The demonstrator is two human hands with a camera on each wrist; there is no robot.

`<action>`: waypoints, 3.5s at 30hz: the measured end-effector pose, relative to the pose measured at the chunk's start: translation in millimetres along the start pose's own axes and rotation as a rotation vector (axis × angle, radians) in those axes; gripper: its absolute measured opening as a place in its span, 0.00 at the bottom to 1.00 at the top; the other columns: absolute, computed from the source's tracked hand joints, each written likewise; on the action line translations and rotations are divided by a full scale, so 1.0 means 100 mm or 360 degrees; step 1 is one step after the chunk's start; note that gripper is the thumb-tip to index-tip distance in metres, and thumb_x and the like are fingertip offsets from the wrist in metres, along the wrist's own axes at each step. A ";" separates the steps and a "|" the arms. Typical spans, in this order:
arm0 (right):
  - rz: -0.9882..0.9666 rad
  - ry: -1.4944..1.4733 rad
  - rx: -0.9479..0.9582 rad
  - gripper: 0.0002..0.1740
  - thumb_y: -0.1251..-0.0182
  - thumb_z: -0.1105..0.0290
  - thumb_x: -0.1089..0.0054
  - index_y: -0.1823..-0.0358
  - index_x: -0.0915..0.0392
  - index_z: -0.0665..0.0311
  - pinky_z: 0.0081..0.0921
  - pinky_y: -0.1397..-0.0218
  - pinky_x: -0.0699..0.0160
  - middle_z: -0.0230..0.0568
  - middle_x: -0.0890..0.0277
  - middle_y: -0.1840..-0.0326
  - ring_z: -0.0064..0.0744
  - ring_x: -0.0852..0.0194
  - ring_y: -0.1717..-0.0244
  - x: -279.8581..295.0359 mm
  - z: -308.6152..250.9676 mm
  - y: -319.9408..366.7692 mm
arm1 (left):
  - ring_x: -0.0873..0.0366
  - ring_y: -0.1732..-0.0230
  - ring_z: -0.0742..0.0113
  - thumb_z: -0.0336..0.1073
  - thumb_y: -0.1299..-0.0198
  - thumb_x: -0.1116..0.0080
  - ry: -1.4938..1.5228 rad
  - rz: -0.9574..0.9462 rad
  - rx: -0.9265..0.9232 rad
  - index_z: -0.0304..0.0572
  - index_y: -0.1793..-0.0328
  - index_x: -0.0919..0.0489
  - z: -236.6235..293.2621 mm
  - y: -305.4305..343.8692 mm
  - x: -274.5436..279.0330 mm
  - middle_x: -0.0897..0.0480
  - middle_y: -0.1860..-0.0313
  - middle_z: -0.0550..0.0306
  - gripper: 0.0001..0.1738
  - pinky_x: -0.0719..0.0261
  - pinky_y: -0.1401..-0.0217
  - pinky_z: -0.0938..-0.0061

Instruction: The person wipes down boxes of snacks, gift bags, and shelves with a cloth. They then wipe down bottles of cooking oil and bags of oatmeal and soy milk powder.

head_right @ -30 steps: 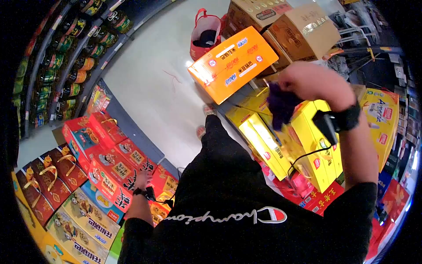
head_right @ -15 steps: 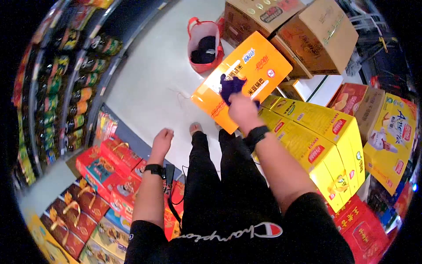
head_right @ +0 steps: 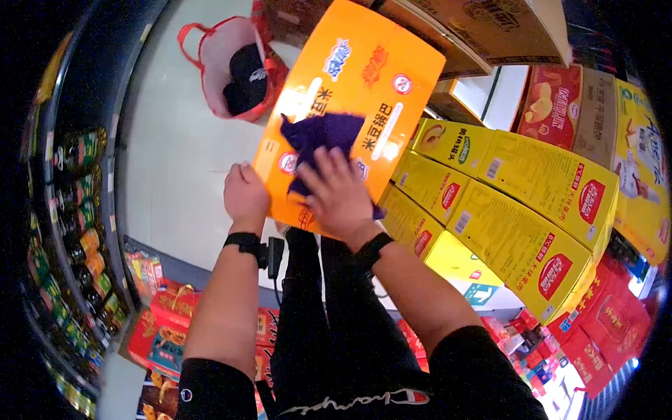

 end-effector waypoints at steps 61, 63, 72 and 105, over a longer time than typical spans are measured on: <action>0.0904 0.0035 -0.0279 0.32 0.28 0.48 0.50 0.25 0.33 0.48 0.57 0.19 0.55 0.48 0.44 0.19 0.58 0.53 0.18 0.86 1.97 -1.27 | 0.23 0.51 0.33 0.49 0.25 0.60 -0.0437 -0.0059 -0.0214 0.38 0.54 0.31 0.55 0.07 -0.07 0.22 0.54 0.37 0.19 0.25 0.51 0.43; 0.0966 0.0163 -0.0428 0.33 0.29 0.48 0.47 0.25 0.33 0.48 0.57 0.20 0.53 0.49 0.42 0.20 0.58 0.52 0.18 0.81 2.19 -1.05 | 0.23 0.51 0.33 0.49 0.25 0.60 -0.0437 -0.0039 -0.0235 0.38 0.54 0.31 0.54 0.09 -0.08 0.22 0.54 0.37 0.19 0.25 0.51 0.43; 0.0618 -0.3732 -0.0510 0.27 0.20 0.55 0.53 0.29 0.32 0.64 0.31 0.41 0.18 0.41 0.21 0.39 0.34 0.18 0.44 -0.29 2.35 -0.55 | 0.22 0.51 0.33 0.49 0.26 0.59 -0.0427 -0.0056 -0.0204 0.37 0.53 0.30 0.54 0.07 -0.07 0.21 0.53 0.36 0.20 0.25 0.50 0.44; 0.0853 -0.2379 -0.1470 0.28 0.22 0.57 0.49 0.30 0.35 0.68 0.33 0.44 0.18 0.42 0.19 0.44 0.35 0.17 0.49 -0.97 3.52 -0.27 | 0.25 0.52 0.31 0.46 0.27 0.59 -0.0461 -0.0030 -0.0239 0.33 0.50 0.29 0.49 0.07 -0.13 0.23 0.54 0.34 0.20 0.28 0.50 0.43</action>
Point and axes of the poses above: each hand's wrist, its own y-axis away from the middle knuckle, its own x-axis out of the back of the hand, z = x × y, the point moved 7 cm from there along -y, towards the middle knuckle
